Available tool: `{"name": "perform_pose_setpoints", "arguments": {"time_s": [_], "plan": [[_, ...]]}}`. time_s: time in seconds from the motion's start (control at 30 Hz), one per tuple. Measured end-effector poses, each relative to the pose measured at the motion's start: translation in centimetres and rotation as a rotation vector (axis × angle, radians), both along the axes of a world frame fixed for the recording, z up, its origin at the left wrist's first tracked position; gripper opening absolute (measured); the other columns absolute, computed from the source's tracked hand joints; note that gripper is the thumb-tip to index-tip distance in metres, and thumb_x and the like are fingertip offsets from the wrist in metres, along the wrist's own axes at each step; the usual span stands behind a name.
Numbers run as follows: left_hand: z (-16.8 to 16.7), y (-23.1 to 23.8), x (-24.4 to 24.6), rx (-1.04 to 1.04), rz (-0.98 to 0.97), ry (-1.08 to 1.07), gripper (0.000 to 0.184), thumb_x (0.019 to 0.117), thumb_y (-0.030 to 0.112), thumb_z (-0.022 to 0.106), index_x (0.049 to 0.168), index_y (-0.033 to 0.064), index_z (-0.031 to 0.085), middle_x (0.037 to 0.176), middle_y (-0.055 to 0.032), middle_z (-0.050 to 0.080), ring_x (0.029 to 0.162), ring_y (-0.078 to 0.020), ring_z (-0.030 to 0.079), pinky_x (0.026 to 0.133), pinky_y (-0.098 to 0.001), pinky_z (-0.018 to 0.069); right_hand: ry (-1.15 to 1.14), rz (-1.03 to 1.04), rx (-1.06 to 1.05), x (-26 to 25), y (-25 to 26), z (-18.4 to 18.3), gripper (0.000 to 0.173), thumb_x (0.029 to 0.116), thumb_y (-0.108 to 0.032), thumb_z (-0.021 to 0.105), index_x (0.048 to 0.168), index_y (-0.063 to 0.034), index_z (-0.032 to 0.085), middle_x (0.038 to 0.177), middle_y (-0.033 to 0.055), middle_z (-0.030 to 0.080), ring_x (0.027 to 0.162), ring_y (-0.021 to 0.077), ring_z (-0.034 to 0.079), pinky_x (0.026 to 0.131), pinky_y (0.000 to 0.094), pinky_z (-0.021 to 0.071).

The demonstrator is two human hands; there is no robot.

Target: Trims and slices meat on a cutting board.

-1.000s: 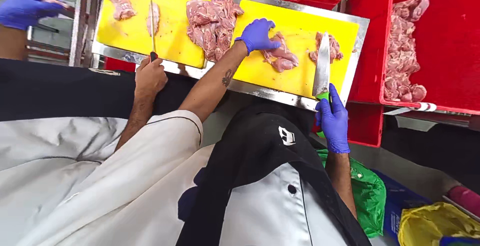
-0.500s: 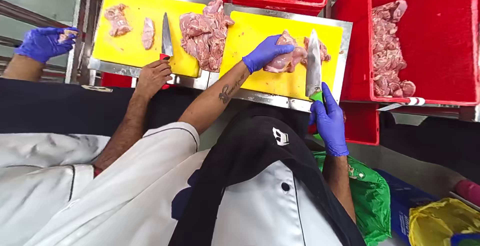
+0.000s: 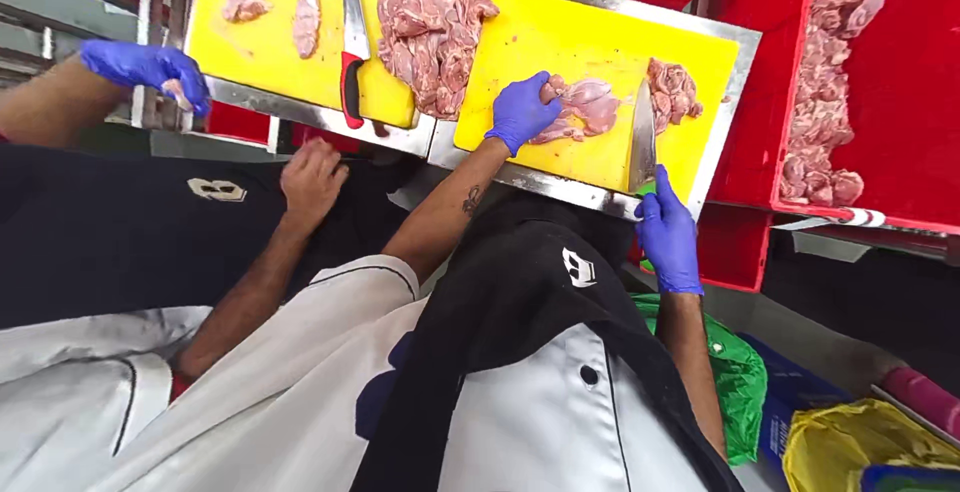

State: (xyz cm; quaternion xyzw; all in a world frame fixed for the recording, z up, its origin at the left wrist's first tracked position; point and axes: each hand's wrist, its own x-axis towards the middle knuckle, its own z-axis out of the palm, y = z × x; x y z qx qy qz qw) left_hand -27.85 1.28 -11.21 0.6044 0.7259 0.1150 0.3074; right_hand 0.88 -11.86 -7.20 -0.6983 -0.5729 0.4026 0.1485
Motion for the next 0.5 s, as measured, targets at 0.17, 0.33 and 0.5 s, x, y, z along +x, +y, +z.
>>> {"name": "perform_pose_setpoints", "arguments": {"time_s": [0.17,0.33,0.5], "plan": [[0.1,-0.1,-0.2,0.009,-0.031,-0.009,0.038,0.0903,0.042,0.063,0.119,0.0183,0.070,0.098,-0.0105,0.075,0.094,-0.0322,0.073,0.077,-0.0607,0.0563,-0.309,0.401,0.105,-4.4,2.0,4.5,0.051,0.1097,-0.025,0.036,0.160,-0.0255,0.038,0.090,0.0151,0.071,0.079,0.0318,0.069,0.073,0.0543,0.0554],[0.5,0.0,-0.3,-0.001,-0.059,-0.001,0.037,0.0904,0.041,0.064,0.118,0.0176,0.071,0.100,-0.0114,0.075,0.097,-0.0337,0.073,0.079,-0.0621,0.0559,-0.293,0.434,0.149,-11.9,10.4,1.2,0.052,0.1108,-0.024,0.037,0.162,-0.0267,0.030,0.087,0.0226,0.069,0.076,0.0448,0.069,0.062,0.0632,0.0536],[0.0,0.3,-0.5,0.010,-0.053,0.006,0.036,0.0896,0.038,0.065,0.120,0.0200,0.070,0.101,-0.0103,0.075,0.098,-0.0330,0.073,0.078,-0.0616,0.0565,-0.339,0.446,0.093,-10.0,7.6,0.3,0.052,0.1109,-0.026,0.033,0.163,-0.0293,0.027,0.090,0.0198,0.071,0.080,0.0421,0.070,0.068,0.0626,0.0549]]}}
